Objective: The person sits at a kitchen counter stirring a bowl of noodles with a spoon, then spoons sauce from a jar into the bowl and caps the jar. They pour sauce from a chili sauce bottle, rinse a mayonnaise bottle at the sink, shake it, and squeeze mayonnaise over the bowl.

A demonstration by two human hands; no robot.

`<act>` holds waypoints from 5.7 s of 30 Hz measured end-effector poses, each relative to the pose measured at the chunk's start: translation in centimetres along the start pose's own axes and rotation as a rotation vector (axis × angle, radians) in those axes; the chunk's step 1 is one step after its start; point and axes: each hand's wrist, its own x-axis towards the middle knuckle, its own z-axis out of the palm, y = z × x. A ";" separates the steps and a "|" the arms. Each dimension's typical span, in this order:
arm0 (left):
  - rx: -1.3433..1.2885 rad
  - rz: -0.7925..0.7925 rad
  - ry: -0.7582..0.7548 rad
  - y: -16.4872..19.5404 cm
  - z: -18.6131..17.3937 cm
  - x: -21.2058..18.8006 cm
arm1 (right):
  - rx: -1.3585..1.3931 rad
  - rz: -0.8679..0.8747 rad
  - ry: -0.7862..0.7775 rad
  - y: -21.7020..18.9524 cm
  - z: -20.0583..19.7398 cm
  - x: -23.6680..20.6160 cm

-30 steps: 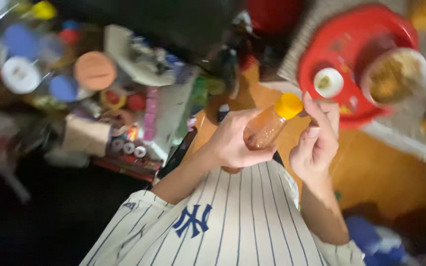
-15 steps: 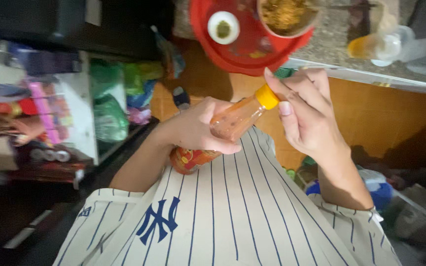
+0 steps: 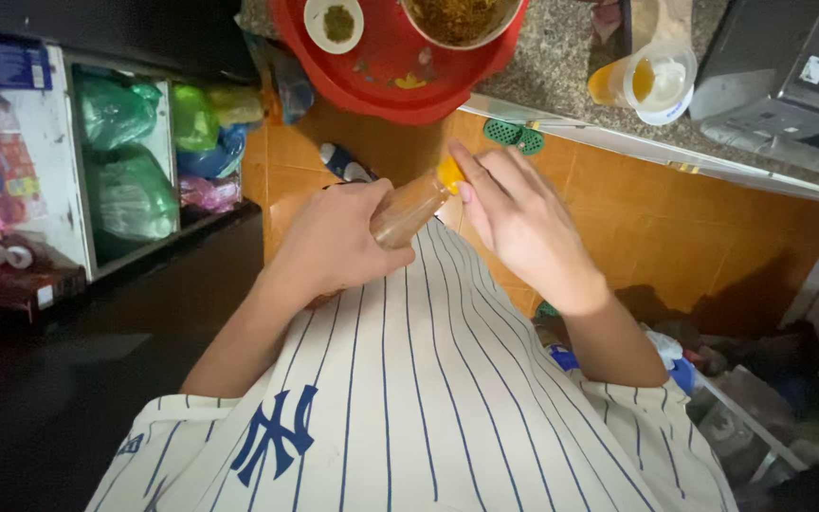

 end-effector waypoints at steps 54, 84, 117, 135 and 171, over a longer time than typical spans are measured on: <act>-0.472 0.313 0.142 -17.7 -3.3 16.4 | 0.246 0.724 1.168 14.8 18.8 10.5; -0.530 0.184 0.229 -16.2 -3.6 18.3 | 0.418 0.690 1.130 18.5 19.8 13.4; -0.535 0.223 0.228 -17.7 -4.1 17.3 | 0.356 0.677 1.328 22.9 18.6 10.5; -0.502 0.182 0.194 -17.9 -4.9 17.5 | 0.353 0.772 1.284 18.0 19.1 10.0; -0.490 0.235 0.157 -16.9 -3.8 17.3 | 1.938 1.509 1.350 16.5 20.4 2.8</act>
